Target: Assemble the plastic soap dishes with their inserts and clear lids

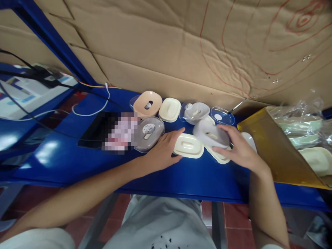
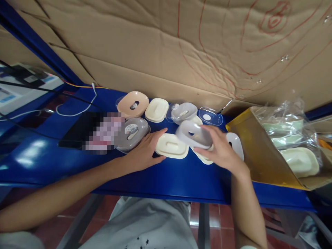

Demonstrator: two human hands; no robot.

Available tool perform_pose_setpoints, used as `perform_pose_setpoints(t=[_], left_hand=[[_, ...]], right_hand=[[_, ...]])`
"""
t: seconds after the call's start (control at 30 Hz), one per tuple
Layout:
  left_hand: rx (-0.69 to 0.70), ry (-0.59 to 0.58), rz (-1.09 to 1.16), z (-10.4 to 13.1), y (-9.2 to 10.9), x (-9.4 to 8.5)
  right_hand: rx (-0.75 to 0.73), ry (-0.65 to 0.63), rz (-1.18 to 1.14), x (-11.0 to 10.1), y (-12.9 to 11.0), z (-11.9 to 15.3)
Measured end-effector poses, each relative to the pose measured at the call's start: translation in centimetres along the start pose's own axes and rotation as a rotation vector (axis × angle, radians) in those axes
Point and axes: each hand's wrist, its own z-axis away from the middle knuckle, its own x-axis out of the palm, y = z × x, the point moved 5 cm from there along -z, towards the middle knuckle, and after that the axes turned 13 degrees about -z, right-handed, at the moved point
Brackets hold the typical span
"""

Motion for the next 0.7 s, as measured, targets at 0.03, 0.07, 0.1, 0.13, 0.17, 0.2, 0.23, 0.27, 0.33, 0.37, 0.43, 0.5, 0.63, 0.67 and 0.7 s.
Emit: perform_pose_setpoints(t=[0.03,0.07,0.1,0.13,0.17,0.2,0.23,0.27,0.33,0.37,0.43,0.5,0.63,0.67,0.7], left_hand=[[0.004,0.004,0.001,0.0,0.0,0.0],[0.011,0.008,0.002,0.0,0.0,0.1],[0.019,0.011,0.003,0.0,0.0,0.1],[0.027,0.017,0.002,0.0,0.0,0.0],[0.034,0.021,0.0,-0.1,0.0,0.0],[0.039,0.024,-0.004,-0.1,0.1,0.0],[0.042,0.026,-0.008,-0.1,0.1,0.0],[0.043,0.029,-0.012,-0.1,0.1,0.0],[0.049,0.025,-0.012,0.0,0.0,-0.1],[0.054,0.019,-0.007,0.0,0.0,-0.2],[0.068,0.008,0.01,0.1,0.0,-0.3],[0.075,-0.003,0.031,0.2,-0.1,-0.5],[0.064,-0.027,0.048,0.4,-0.2,-0.7],[0.057,-0.035,0.046,0.5,-0.1,-0.6],[0.049,-0.04,0.039,0.5,-0.1,-0.6]], right_hand=[[-0.026,-0.052,-0.027,0.9,-1.0,0.2],[-0.043,-0.097,-0.038,1.8,-1.9,0.4],[-0.054,-0.134,-0.039,2.7,-2.5,0.4],[-0.06,-0.158,-0.033,3.4,-2.9,0.3],[-0.061,-0.173,-0.027,4.0,-3.2,0.2],[-0.062,-0.183,-0.022,4.5,-3.4,0.1],[-0.065,-0.186,-0.013,4.9,-3.5,0.0],[-0.069,-0.184,-0.002,5.1,-3.6,-0.1],[-0.086,-0.17,0.026,5.6,-3.7,-0.2],[-0.099,-0.162,0.041,5.7,-3.8,-0.2],[-0.131,-0.143,0.069,6.1,-3.9,-0.1],[-0.162,-0.138,0.085,6.5,-3.9,-0.1],[-0.182,-0.162,0.078,7.4,-3.9,-0.1],[-0.186,-0.171,0.072,7.6,-3.9,-0.2],[-0.191,-0.18,0.066,7.7,-3.9,-0.2]])
